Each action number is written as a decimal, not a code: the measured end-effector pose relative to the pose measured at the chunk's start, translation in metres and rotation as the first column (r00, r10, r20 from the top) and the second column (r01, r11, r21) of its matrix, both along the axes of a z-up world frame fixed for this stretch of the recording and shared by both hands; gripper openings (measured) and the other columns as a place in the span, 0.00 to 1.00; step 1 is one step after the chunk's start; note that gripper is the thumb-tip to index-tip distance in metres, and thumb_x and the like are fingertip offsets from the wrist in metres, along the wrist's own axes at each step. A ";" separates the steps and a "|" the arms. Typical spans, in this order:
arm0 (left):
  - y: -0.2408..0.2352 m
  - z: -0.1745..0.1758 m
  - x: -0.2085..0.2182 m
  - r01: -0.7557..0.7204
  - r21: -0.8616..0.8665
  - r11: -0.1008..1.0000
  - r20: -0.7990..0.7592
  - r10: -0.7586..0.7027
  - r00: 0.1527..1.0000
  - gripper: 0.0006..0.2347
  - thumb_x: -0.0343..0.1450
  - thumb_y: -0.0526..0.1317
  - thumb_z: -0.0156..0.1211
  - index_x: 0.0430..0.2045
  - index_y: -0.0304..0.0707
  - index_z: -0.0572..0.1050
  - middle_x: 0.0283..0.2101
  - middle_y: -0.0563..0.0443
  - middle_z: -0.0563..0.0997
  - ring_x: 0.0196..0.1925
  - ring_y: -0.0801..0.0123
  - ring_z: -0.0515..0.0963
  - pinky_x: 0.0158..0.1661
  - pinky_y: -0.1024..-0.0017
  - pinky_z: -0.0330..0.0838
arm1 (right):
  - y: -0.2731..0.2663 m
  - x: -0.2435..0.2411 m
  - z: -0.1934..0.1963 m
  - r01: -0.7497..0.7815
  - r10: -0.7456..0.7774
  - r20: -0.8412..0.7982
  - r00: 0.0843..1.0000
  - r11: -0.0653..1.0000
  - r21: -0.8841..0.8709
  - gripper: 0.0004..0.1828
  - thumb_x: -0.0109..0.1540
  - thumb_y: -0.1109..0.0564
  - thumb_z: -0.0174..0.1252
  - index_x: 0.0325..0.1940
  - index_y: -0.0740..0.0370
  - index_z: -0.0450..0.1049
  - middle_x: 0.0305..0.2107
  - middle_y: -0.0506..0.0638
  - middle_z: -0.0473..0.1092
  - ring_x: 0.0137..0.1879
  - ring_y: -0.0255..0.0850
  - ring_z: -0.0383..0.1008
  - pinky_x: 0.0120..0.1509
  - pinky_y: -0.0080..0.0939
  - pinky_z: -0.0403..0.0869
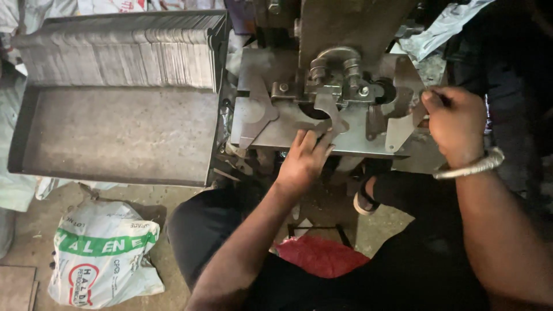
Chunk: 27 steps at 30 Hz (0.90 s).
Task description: Manually placing and aligning flat metal pieces into a press machine for processing.
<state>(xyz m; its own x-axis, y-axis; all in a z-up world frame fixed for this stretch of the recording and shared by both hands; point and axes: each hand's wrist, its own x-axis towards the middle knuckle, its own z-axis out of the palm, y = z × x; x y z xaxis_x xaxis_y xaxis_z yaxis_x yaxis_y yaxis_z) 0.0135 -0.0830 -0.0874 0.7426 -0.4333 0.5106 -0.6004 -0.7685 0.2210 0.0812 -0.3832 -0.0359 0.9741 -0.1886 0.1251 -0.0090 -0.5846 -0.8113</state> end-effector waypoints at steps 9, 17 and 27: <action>0.000 0.008 0.000 -0.025 -0.152 0.988 -0.135 0.004 0.991 0.17 0.74 0.37 0.60 0.58 0.32 0.75 0.48 0.41 0.73 0.52 0.48 0.71 0.55 0.59 0.71 | 0.000 0.060 -0.043 -0.003 0.092 0.254 0.963 0.944 -0.330 0.08 0.68 0.54 0.69 0.49 0.58 0.84 0.38 0.57 0.79 0.42 0.48 0.80 0.44 0.46 0.75; 0.000 0.006 -0.001 -0.017 -0.187 0.982 -0.108 -0.004 0.994 0.17 0.73 0.38 0.61 0.58 0.36 0.73 0.45 0.42 0.73 0.50 0.49 0.73 0.54 0.57 0.72 | 0.044 0.000 0.000 0.199 0.038 0.393 0.919 0.816 -0.544 0.09 0.69 0.55 0.66 0.53 0.56 0.80 0.51 0.63 0.70 0.54 0.59 0.73 0.52 0.53 0.74; 0.012 0.045 -0.017 0.006 -0.203 0.979 -0.091 -0.025 0.996 0.17 0.72 0.38 0.63 0.55 0.37 0.73 0.47 0.42 0.77 0.52 0.50 0.76 0.54 0.58 0.74 | 0.115 -0.058 0.008 -0.402 0.599 0.198 0.776 0.711 -0.577 0.25 0.56 0.60 0.63 0.59 0.62 0.76 0.64 0.61 0.65 0.67 0.57 0.66 0.67 0.58 0.69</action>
